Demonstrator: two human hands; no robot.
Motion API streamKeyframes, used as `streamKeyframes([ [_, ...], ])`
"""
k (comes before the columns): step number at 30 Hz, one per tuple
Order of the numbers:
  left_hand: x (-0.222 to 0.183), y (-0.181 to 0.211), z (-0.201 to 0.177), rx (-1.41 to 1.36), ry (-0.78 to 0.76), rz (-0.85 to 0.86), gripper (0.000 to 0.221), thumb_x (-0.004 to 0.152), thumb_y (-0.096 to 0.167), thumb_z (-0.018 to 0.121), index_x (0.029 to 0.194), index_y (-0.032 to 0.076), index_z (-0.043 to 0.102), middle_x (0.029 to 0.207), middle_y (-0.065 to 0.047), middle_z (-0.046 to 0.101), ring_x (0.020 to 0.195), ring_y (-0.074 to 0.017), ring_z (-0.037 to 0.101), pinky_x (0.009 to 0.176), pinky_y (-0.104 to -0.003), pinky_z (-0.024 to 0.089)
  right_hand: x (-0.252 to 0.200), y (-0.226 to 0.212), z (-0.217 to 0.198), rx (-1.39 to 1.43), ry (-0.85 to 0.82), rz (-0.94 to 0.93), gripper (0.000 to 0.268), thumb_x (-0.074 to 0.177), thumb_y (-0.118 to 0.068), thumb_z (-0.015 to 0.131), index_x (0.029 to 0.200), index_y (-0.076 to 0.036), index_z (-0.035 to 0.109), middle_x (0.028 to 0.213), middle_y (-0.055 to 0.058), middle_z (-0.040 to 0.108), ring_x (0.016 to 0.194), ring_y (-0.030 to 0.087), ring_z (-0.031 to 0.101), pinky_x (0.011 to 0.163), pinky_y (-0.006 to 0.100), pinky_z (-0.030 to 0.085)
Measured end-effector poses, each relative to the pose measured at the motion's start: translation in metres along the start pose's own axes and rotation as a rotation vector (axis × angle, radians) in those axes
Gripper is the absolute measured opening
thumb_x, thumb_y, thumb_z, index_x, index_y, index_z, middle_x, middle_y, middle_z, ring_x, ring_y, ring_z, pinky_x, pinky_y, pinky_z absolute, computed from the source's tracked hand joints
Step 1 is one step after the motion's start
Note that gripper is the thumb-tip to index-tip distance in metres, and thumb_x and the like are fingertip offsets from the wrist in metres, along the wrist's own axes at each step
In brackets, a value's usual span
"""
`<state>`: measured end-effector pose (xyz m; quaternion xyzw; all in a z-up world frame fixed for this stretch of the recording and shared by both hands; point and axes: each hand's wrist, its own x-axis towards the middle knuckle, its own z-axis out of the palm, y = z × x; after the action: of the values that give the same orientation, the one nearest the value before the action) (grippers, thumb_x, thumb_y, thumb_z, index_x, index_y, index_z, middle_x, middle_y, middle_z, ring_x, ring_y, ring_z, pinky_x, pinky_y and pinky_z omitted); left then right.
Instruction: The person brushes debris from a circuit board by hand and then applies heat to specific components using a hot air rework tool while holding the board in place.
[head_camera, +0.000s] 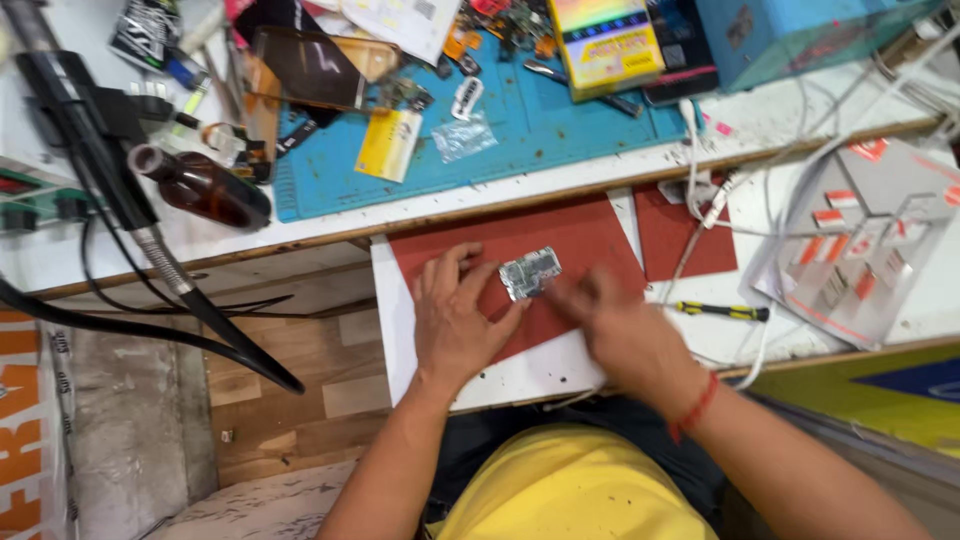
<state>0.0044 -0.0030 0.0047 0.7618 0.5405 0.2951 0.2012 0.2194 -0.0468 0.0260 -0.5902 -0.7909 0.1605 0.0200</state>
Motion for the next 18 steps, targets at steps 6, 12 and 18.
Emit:
streamKeyframes([
  [6, -0.001, -0.003, 0.002, -0.007, -0.003, 0.006, 0.047, 0.07, 0.035, 0.09, 0.108, 0.01, 0.075, 0.126, -0.006, 0.061, 0.116, -0.0281, 0.055, 0.101, -0.046, 0.041, -0.001, 0.003, -0.002, 0.096, 0.031, 0.164, 0.057, 0.092, -0.007, 0.048, 0.145, -0.028, 0.053, 0.117, 0.015, 0.058, 0.07, 0.039, 0.07, 0.061, 0.051, 0.057],
  [12, 0.0, -0.005, 0.001, -0.031, -0.01, 0.0, 0.049, 0.069, 0.036, 0.09, 0.107, 0.009, 0.075, 0.124, -0.005, 0.061, 0.113, -0.0272, 0.055, 0.098, -0.046, 0.041, 0.007, -0.005, -0.005, 0.135, 0.214, 0.15, 0.058, 0.09, -0.006, 0.052, 0.145, -0.026, 0.057, 0.106, 0.012, 0.06, 0.071, 0.038, 0.069, 0.06, 0.05, 0.056],
  [18, 0.001, -0.005, 0.0, -0.023, 0.013, 0.028, 0.046, 0.067, 0.035, 0.09, 0.102, 0.01, 0.074, 0.123, -0.004, 0.062, 0.114, -0.0277, 0.055, 0.097, -0.045, 0.041, -0.001, -0.01, -0.003, 0.114, 0.166, 0.249, 0.056, 0.092, -0.007, 0.05, 0.144, -0.028, 0.058, 0.108, 0.012, 0.062, 0.069, 0.04, 0.068, 0.061, 0.05, 0.056],
])
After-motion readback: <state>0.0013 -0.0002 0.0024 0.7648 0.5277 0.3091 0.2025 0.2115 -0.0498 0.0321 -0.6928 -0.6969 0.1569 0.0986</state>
